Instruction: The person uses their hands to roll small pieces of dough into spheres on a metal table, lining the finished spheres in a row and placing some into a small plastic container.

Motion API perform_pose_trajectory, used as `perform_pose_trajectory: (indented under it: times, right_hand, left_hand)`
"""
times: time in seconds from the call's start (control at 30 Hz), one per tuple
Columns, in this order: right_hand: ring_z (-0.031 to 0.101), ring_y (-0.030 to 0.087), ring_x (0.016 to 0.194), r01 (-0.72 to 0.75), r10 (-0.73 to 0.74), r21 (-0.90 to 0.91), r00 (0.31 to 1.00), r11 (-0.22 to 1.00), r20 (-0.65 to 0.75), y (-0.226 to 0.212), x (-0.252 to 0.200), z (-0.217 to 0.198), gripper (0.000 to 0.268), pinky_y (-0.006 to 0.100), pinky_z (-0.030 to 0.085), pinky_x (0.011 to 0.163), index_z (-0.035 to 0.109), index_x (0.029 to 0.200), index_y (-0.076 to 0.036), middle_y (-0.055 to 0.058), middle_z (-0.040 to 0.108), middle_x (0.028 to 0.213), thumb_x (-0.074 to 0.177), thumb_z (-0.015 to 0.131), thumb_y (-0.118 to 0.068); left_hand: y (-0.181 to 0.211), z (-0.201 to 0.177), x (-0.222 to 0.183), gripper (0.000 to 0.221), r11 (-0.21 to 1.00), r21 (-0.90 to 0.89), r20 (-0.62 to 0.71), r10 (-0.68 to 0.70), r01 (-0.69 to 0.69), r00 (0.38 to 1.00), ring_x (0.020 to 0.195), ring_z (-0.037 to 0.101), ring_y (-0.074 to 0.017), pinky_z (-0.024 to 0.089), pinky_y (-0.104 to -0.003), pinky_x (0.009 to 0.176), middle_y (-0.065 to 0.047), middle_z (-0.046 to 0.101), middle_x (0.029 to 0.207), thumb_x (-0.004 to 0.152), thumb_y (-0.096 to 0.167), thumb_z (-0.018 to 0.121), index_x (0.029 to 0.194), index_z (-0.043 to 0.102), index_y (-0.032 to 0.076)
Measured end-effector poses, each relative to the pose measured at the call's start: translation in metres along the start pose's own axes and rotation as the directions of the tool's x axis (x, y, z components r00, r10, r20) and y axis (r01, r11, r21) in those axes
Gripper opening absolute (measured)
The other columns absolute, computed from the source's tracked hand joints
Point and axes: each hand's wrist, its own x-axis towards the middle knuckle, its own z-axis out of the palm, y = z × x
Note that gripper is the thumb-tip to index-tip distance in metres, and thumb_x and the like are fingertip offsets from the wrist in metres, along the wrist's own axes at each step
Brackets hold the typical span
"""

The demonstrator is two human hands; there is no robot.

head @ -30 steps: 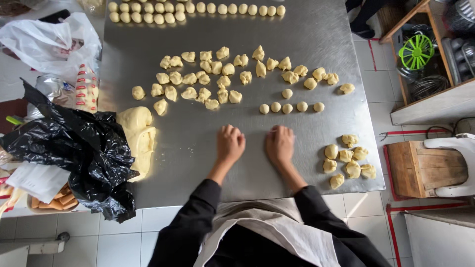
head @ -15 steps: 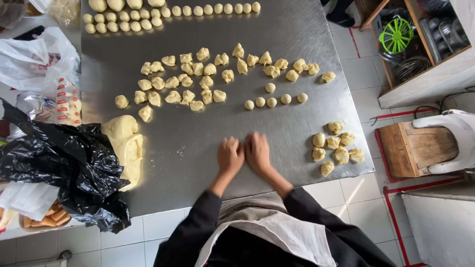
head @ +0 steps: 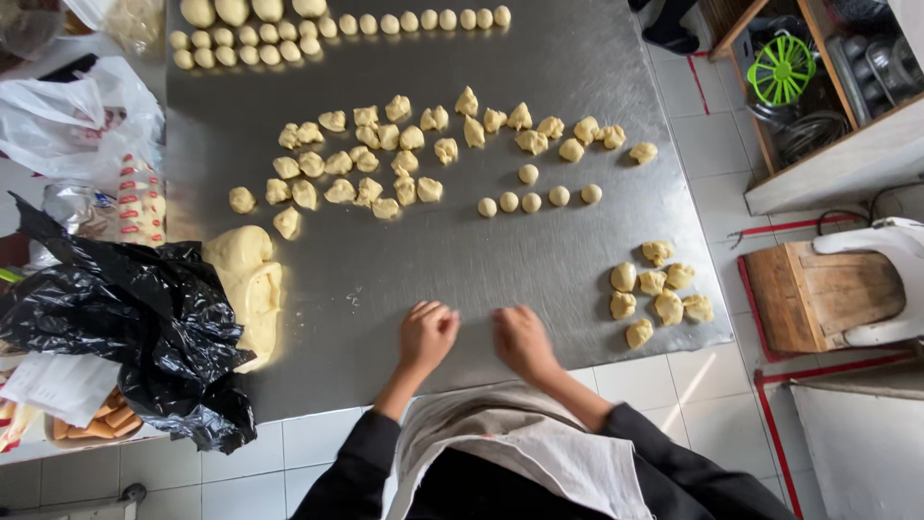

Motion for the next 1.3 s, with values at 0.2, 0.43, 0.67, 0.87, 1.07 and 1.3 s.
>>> perform_pose_trajectory:
  times: [0.2, 0.43, 0.67, 0.87, 1.07, 1.3]
  right_hand:
    - [0.057, 0.036, 0.083, -0.104, 0.075, -0.199, 0.986, 0.974, -0.150, 0.026, 0.066, 0.006, 0.010, 0.047, 0.047, 0.078, 0.059, 0.101, -0.005, 0.014, 0.063, 0.090, 0.091, 0.061, -0.007]
    - [0.063, 0.031, 0.083, -0.313, 0.322, -0.092, 0.939, 0.945, 0.117, 0.003, -0.005, -0.022, 0.010, 0.045, 0.051, 0.071, 0.068, 0.099, -0.012, 0.012, 0.067, 0.092, 0.090, 0.064, -0.013]
    - [0.058, 0.035, 0.083, -0.184, 0.151, -0.111, 0.954, 0.977, -0.259, 0.003, 0.067, 0.031, 0.013, 0.047, 0.048, 0.075, 0.060, 0.100, -0.008, 0.010, 0.063, 0.090, 0.090, 0.066, -0.012]
    - [0.058, 0.032, 0.078, -0.227, 0.244, -0.153, 0.965, 0.962, 0.102, 0.022, 0.004, -0.028, 0.007, 0.046, 0.047, 0.066, 0.060, 0.096, -0.009, 0.010, 0.059, 0.082, 0.092, 0.063, -0.015]
    - [0.058, 0.036, 0.087, -0.250, 0.217, -0.181, 0.958, 0.951, -0.188, 0.023, 0.073, 0.030, 0.016, 0.050, 0.047, 0.076, 0.058, 0.099, -0.007, 0.015, 0.061, 0.090, 0.087, 0.067, -0.013]
    - [0.059, 0.037, 0.079, -0.202, 0.212, -0.162, 0.976, 0.966, 0.046, 0.024, 0.002, -0.016, 0.016, 0.051, 0.048, 0.068, 0.060, 0.105, -0.003, 0.019, 0.060, 0.091, 0.090, 0.062, -0.009]
  left_hand:
    - [-0.007, 0.016, 0.049, 0.022, 0.990, 0.143, -0.294, 0.037, 0.005, 0.955, 0.072, 0.058, -0.0318, 0.047, -0.046, 0.067, -0.009, 0.059, 0.073, 0.090, 0.017, 0.065, 0.073, 0.054, 0.008]
    - [-0.002, 0.001, -0.012, 0.028, 0.993, 0.002, 0.052, -0.118, 0.118, 0.992, 0.070, 0.060, -0.0257, 0.048, -0.042, 0.065, -0.006, 0.060, 0.071, 0.095, 0.022, 0.066, 0.071, 0.056, 0.011]
    - [-0.006, 0.023, 0.051, 0.026, 0.993, 0.101, -0.298, -0.033, 0.066, 0.954, 0.073, 0.057, -0.0292, 0.047, -0.045, 0.068, -0.007, 0.056, 0.076, 0.094, 0.020, 0.067, 0.075, 0.053, 0.009]
    - [-0.005, -0.008, -0.011, 0.021, 0.993, -0.042, -0.187, 0.102, -0.112, 0.977, 0.075, 0.062, -0.0278, 0.051, -0.043, 0.063, -0.005, 0.060, 0.075, 0.092, 0.022, 0.064, 0.074, 0.059, 0.012]
    - [0.003, 0.030, 0.050, 0.025, 0.992, 0.041, -0.213, -0.110, 0.122, 0.971, 0.075, 0.058, -0.0303, 0.046, -0.045, 0.067, -0.009, 0.059, 0.076, 0.094, 0.018, 0.067, 0.075, 0.054, 0.007]
    - [-0.026, -0.010, 0.008, 0.035, 0.994, 0.068, 0.010, -0.086, 0.085, 0.996, 0.062, 0.055, -0.0300, 0.045, -0.046, 0.060, -0.010, 0.055, 0.063, 0.090, 0.020, 0.069, 0.062, 0.052, 0.008]
